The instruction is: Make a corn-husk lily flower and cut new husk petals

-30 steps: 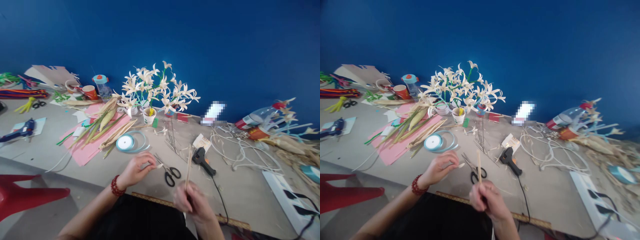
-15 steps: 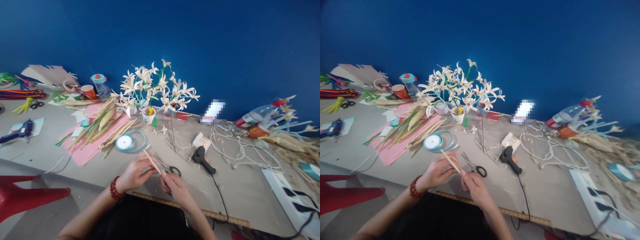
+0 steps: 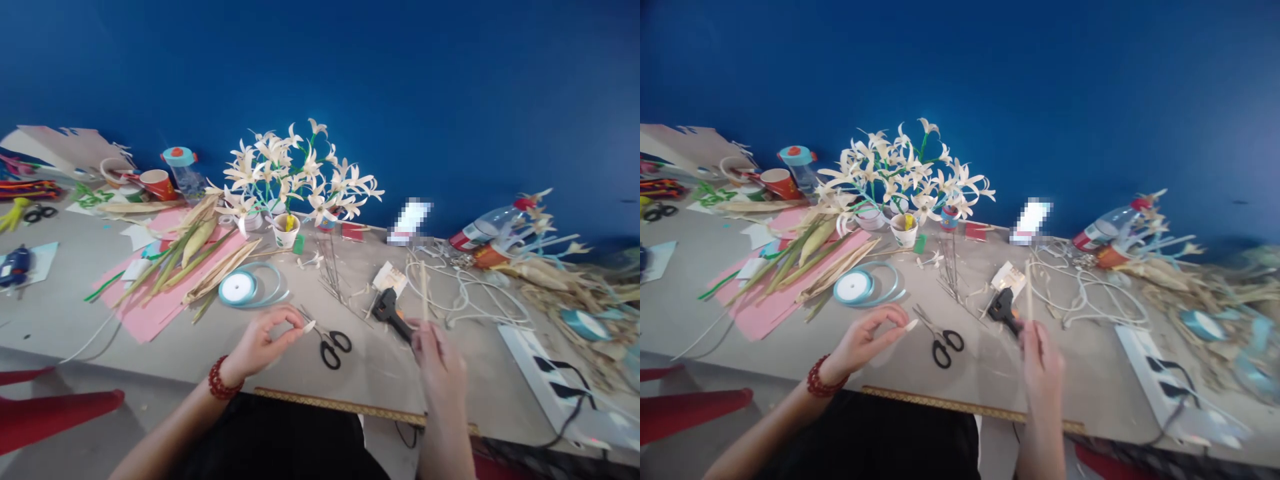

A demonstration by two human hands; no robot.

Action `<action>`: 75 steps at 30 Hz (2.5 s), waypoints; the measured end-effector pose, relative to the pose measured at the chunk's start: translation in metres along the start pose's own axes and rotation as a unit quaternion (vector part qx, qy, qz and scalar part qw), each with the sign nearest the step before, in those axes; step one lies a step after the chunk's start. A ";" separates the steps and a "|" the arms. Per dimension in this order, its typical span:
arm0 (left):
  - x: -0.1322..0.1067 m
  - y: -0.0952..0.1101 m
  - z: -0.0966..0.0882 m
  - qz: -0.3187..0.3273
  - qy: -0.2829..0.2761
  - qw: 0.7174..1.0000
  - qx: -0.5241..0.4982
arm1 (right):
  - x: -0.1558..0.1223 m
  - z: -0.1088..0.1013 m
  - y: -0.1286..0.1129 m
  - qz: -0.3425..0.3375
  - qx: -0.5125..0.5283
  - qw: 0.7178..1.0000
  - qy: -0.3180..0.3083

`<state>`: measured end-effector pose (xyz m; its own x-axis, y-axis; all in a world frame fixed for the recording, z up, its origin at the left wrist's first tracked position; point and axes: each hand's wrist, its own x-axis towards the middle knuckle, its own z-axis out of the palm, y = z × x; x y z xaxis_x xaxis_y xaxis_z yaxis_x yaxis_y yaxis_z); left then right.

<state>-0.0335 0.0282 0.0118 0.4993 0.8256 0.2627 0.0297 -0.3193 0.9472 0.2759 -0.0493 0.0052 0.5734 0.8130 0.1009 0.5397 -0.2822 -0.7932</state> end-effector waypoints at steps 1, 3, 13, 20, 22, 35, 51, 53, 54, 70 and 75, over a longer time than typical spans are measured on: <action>0.000 -0.001 0.001 -0.014 -0.003 1.000 -0.016 | 0.005 -0.010 0.011 -0.006 -0.083 0.995 0.050; -0.001 -0.003 0.003 -0.045 -0.014 0.998 -0.042 | 0.011 -0.027 0.032 0.029 -0.234 0.970 0.066; 0.002 0.007 0.012 -0.160 -0.038 0.978 -0.127 | 0.014 -0.016 0.042 -0.118 -0.234 0.960 0.100; 0.001 0.012 0.023 -0.252 -0.056 0.910 -0.325 | -0.028 0.041 -0.056 -0.273 0.167 0.918 -0.235; 0.000 0.010 0.025 -0.276 -0.058 0.882 -0.377 | -0.031 0.051 -0.071 -0.283 0.196 0.902 -0.261; -0.004 -0.004 0.026 -0.349 -0.128 0.716 -0.591 | -0.034 0.070 -0.084 -0.260 0.241 0.883 -0.308; -0.006 0.008 0.025 -0.063 0.079 0.991 0.088 | -0.041 0.077 -0.090 -0.299 0.051 0.920 -0.247; -0.006 0.007 0.027 -0.046 0.087 0.988 0.118 | -0.043 0.077 -0.091 -0.314 0.039 0.919 -0.237; -0.006 0.007 0.028 -0.038 0.091 0.987 0.126 | -0.045 0.077 -0.091 -0.319 0.036 0.918 -0.232; -0.006 0.007 0.015 -0.020 0.099 0.988 0.116 | -0.044 0.069 -0.087 -0.320 0.113 0.930 -0.139; 0.008 0.020 0.027 0.023 0.059 0.986 0.154 | -0.048 0.076 -0.089 -0.337 0.116 0.926 -0.127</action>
<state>-0.0052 0.0158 0.0277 0.4023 0.8493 0.3418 0.2801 -0.4696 0.8372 0.1535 -0.0247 0.0252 -0.0239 0.8663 0.4990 0.5581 0.4257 -0.7122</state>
